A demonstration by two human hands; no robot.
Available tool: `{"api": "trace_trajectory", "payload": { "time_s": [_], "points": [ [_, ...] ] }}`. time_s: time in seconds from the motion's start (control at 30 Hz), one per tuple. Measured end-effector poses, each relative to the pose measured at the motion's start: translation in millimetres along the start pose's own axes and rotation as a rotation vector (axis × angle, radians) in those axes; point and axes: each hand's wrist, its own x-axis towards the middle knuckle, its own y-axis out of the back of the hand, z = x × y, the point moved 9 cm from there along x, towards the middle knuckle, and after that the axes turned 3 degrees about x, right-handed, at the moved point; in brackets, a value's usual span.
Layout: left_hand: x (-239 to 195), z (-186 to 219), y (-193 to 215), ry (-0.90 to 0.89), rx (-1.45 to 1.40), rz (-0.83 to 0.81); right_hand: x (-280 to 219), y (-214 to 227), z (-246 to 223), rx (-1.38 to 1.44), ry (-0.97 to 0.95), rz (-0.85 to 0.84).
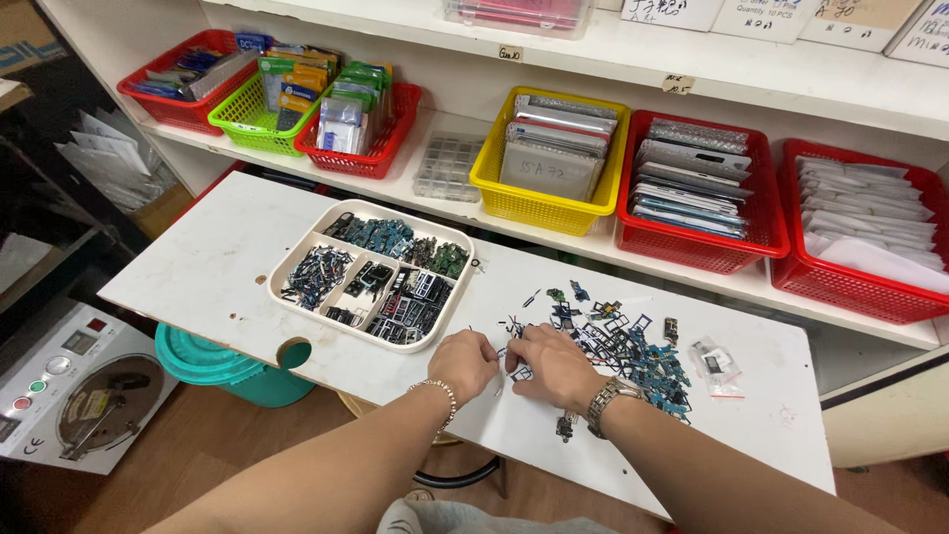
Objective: The person sorts small electronic components from a pile on a white table into a compartmentalized tray. They pick up individual pieces, separate them, and place them into specific sections of the tray.
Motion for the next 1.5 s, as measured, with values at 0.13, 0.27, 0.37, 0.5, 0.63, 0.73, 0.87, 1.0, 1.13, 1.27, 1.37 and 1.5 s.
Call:
{"api": "trace_trajectory", "payload": {
  "time_s": [0.13,0.27,0.37,0.5,0.63,0.73,0.87,1.0,1.13,1.27,1.37,1.5],
  "points": [
    [3,-4,4,-0.013,-0.012,-0.017,18,-12,7,-0.066,0.0,-0.077],
    [4,-8,6,0.018,-0.029,-0.053,26,-15,12,-0.051,0.065,-0.073],
    [5,-7,9,0.011,-0.035,-0.048,27,-11,15,-0.007,0.082,-0.069],
    [6,-4,6,-0.017,-0.031,-0.042,25,-10,16,-0.041,0.075,-0.096],
    [6,0,-6,-0.046,-0.055,-0.103,25,-13,19,-0.046,0.047,-0.122],
    [6,-1,-16,-0.017,-0.05,-0.139,27,-13,22,-0.055,0.057,-0.136],
    [6,1,-22,-0.016,-0.057,-0.112,29,-10,18,-0.054,0.122,-0.115],
    [10,-1,-24,0.016,-0.057,-0.091,28,-5,9,-0.058,0.183,-0.08],
    [18,-4,-25,0.04,-0.105,-0.032,23,1,13,0.071,0.115,-0.035],
    [31,-14,-29,0.128,-0.302,0.018,26,11,30,0.335,-0.033,0.119],
    [47,-18,-40,0.231,-0.769,-0.039,37,8,48,0.675,-0.162,0.176],
    [57,-14,-26,0.207,-1.006,-0.03,56,2,54,1.182,-0.181,0.156]
  ]
}}
